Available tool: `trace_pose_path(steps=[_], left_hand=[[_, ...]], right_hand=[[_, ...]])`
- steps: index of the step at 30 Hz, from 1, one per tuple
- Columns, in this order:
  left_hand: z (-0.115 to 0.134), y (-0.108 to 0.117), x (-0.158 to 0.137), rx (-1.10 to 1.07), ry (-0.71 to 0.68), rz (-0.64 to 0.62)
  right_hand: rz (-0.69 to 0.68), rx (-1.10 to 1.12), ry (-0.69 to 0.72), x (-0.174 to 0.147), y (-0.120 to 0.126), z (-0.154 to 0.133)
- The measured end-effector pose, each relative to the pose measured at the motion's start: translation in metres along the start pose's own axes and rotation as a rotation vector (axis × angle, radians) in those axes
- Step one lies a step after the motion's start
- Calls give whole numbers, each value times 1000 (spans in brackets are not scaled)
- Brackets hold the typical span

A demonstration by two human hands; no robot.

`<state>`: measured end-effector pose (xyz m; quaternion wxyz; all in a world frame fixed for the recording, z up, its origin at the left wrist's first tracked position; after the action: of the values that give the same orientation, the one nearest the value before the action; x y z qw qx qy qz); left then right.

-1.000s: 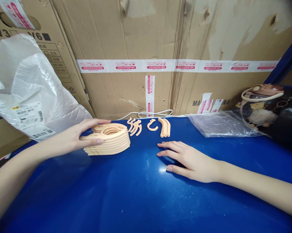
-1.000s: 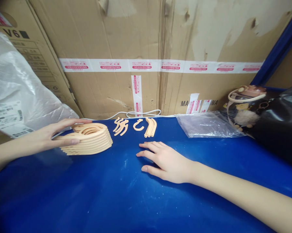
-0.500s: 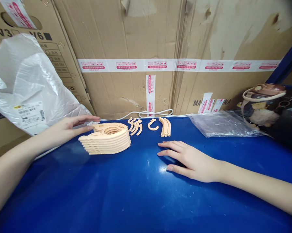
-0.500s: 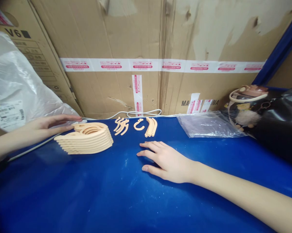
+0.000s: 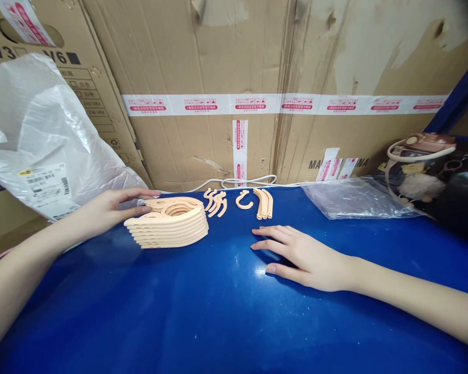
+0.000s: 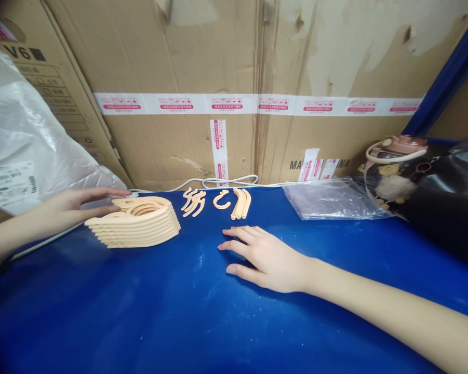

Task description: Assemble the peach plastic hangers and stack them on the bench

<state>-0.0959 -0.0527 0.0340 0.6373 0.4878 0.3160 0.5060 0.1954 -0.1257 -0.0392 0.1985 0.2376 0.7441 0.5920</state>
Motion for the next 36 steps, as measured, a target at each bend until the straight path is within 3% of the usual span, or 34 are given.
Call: trace_pose_path(steps=[3,5,7,10,13,15,17,19,25,29,36], left_hand=[[-2,-1,1,25,-83,-68],[9,12,-5,106,-119,66],[36,25,-18,196,-179,270],[91,13,-37,195,-320,414],[146,-44,-44,234,-555,172],[163,-85,-44,299,-595,-1],[168,-113,-41,330,-581,-102],[165,-128,-34,324,-542,-146],[153,-135,-20,227,-477,-178],[150,-134,-22,201,-470,-197],[148,-133,-24,169,-471,-191]], right_hand=[[-8,-4,-7,0,0,0],[-10,-4,-5,0,-1,0],[-9,-5,-4,0,-1,0],[-8,-4,-2,0,-1,0],[-9,37,23,1,6,3],[23,63,24,3,18,9],[99,15,-70,5,35,25],[127,-79,-305,9,48,55],[152,-86,-688,34,58,122],[99,-53,-784,52,48,140],[62,-7,-801,53,46,150]])
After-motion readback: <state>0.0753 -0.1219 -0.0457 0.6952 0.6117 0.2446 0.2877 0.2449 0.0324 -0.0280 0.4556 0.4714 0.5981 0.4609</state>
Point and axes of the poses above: each hand's wrist, its own x-axis towards the middle knuckle, its own y-axis out of the back of the hand, z = x × y, the point moved 8 cm from there along x, towards the middle knuckle, and after that the axes turned 12 degrees about -z, right-handed, at the moved point
